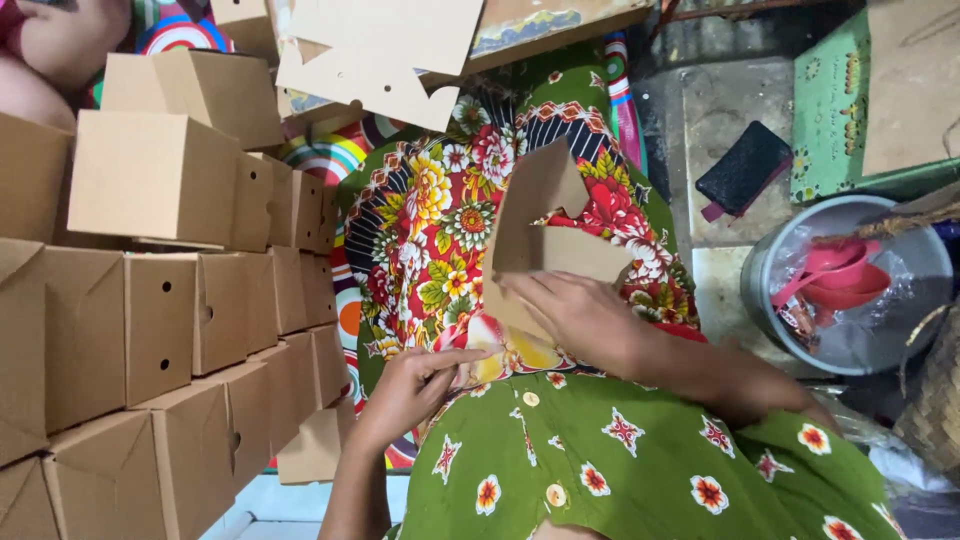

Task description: Assembling small cardboard boxes from flat templates by folding and tucking tabs

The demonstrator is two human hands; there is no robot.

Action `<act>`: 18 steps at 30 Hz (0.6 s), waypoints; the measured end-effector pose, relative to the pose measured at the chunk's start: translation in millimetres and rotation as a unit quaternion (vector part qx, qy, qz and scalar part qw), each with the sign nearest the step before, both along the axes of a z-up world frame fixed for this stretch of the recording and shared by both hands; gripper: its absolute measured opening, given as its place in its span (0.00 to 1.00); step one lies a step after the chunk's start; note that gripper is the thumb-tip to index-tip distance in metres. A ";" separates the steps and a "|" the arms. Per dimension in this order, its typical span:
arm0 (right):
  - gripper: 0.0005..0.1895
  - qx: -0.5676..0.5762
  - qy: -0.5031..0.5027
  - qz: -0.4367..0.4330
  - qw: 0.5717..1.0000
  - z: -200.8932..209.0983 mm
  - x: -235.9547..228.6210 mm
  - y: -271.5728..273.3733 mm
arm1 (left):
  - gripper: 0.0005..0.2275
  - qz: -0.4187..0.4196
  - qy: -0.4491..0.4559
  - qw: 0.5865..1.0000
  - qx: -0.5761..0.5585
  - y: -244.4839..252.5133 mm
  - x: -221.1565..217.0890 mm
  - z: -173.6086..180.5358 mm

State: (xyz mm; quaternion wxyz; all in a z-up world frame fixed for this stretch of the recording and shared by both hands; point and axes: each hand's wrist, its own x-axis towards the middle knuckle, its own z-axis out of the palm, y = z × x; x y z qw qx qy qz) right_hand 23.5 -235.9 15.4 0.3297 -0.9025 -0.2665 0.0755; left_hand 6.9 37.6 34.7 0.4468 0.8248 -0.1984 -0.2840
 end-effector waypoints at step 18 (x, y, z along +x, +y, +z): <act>0.42 0.140 0.373 -0.085 0.913 -41.4 86.5 -73.7 | 0.20 0.015 -0.067 0.993 0.092 1.1 -8.3 -14.6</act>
